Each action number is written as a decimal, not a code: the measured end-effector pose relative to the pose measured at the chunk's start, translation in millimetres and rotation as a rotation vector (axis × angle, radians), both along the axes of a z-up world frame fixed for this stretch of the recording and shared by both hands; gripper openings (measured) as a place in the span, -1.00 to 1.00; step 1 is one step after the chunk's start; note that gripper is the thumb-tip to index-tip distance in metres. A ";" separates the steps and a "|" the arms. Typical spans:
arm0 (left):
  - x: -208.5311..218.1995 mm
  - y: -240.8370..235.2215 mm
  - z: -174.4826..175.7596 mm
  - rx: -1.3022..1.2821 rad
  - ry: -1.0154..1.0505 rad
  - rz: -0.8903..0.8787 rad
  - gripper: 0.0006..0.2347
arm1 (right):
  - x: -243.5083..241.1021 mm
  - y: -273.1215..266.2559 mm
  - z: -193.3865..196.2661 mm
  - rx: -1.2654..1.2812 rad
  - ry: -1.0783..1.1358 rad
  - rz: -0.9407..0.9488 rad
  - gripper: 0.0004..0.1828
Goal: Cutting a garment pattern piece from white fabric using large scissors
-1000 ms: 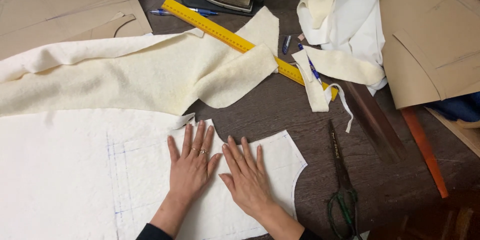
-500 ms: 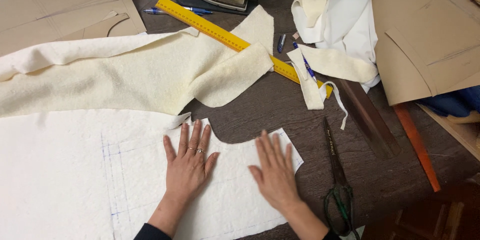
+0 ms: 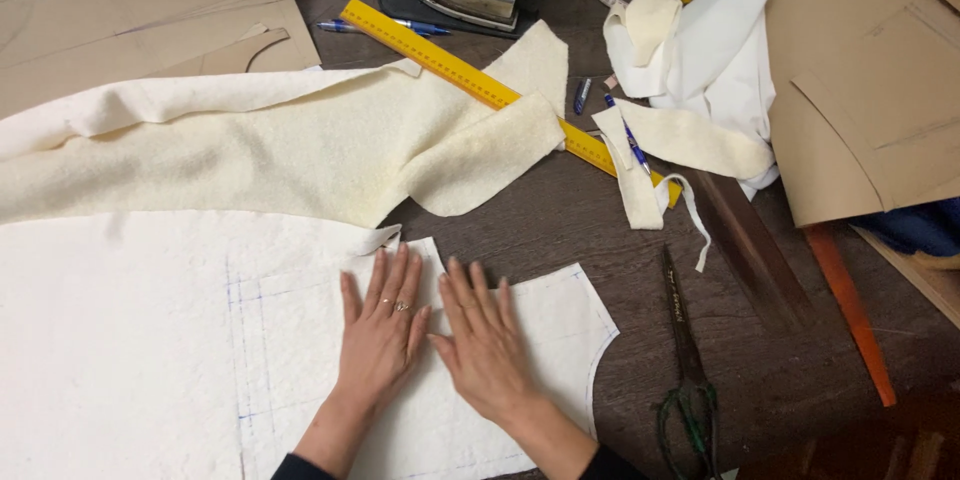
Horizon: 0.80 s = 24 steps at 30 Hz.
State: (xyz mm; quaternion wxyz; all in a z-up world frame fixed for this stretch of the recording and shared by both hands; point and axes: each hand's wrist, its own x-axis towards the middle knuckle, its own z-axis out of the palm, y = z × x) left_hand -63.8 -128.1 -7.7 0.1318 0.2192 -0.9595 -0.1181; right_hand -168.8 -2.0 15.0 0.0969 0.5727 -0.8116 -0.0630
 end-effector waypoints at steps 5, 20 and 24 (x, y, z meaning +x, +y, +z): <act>33.3 -8.6 2.9 -0.030 -0.007 0.089 -0.48 | 7.2 -29.3 10.3 -0.128 -0.429 0.091 -0.31; 85.1 -46.0 -2.7 -0.064 -0.139 0.254 -0.35 | 11.4 -47.5 -8.6 -0.093 -0.143 0.094 -0.18; 95.0 -52.3 -11.0 -0.067 -0.166 0.328 -0.33 | 11.8 -48.0 -7.8 -0.100 -0.147 0.095 -0.17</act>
